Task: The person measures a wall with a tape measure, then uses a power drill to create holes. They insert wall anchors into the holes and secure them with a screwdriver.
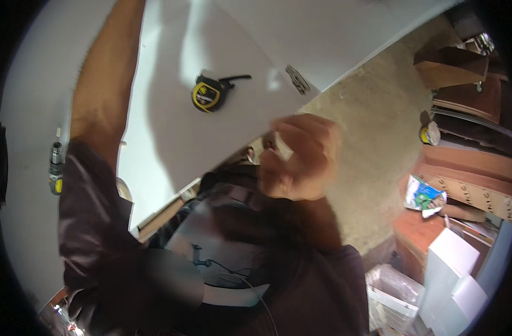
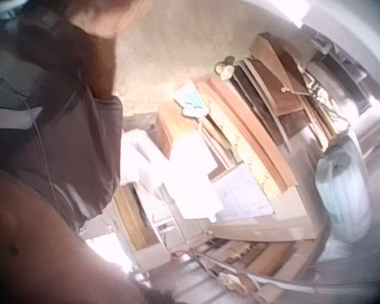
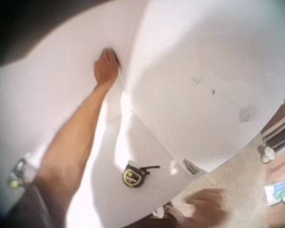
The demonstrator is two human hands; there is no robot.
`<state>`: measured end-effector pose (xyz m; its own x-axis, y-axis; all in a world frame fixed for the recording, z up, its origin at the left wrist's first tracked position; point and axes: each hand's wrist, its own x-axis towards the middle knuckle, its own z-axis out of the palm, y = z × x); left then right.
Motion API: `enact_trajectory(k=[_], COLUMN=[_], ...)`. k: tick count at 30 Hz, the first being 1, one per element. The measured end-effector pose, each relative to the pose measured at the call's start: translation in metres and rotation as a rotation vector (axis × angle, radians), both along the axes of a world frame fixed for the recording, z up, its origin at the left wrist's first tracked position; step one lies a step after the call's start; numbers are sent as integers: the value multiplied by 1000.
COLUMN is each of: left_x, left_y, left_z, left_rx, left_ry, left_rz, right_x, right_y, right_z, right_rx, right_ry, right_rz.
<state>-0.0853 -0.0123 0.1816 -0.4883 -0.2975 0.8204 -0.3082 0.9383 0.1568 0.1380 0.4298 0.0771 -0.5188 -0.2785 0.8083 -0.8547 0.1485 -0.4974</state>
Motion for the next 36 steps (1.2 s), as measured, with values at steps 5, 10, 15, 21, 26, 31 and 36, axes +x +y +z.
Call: enact_trajectory(k=[5, 10, 15, 21, 26, 31, 36], left_x=[10, 28, 22, 39, 52, 47, 42], left_y=[-21, 25, 62, 61, 57, 53, 46], left_z=[19, 18, 42, 38, 43, 54, 60], left_rx=[40, 176, 812, 643, 575, 960, 1205], left_ry=[76, 316, 269, 251, 210, 203, 205], left_rz=[-207, -313, -394, -468, -595, -586, -517], right_x=[-45, -91, -100, -96, -97, -99, -101], right_y=[7, -21, -23, -26, -28, -30, -30], right_z=[57, 61, 57, 49, 43, 41, 36], right_rx=[-317, -246, -191, -265, -246, -262, -258], right_ry=[-4, 189, 126, 106, 84, 100, 102], right_rz=[-132, -94, -189, -87, -96, -81, -57])
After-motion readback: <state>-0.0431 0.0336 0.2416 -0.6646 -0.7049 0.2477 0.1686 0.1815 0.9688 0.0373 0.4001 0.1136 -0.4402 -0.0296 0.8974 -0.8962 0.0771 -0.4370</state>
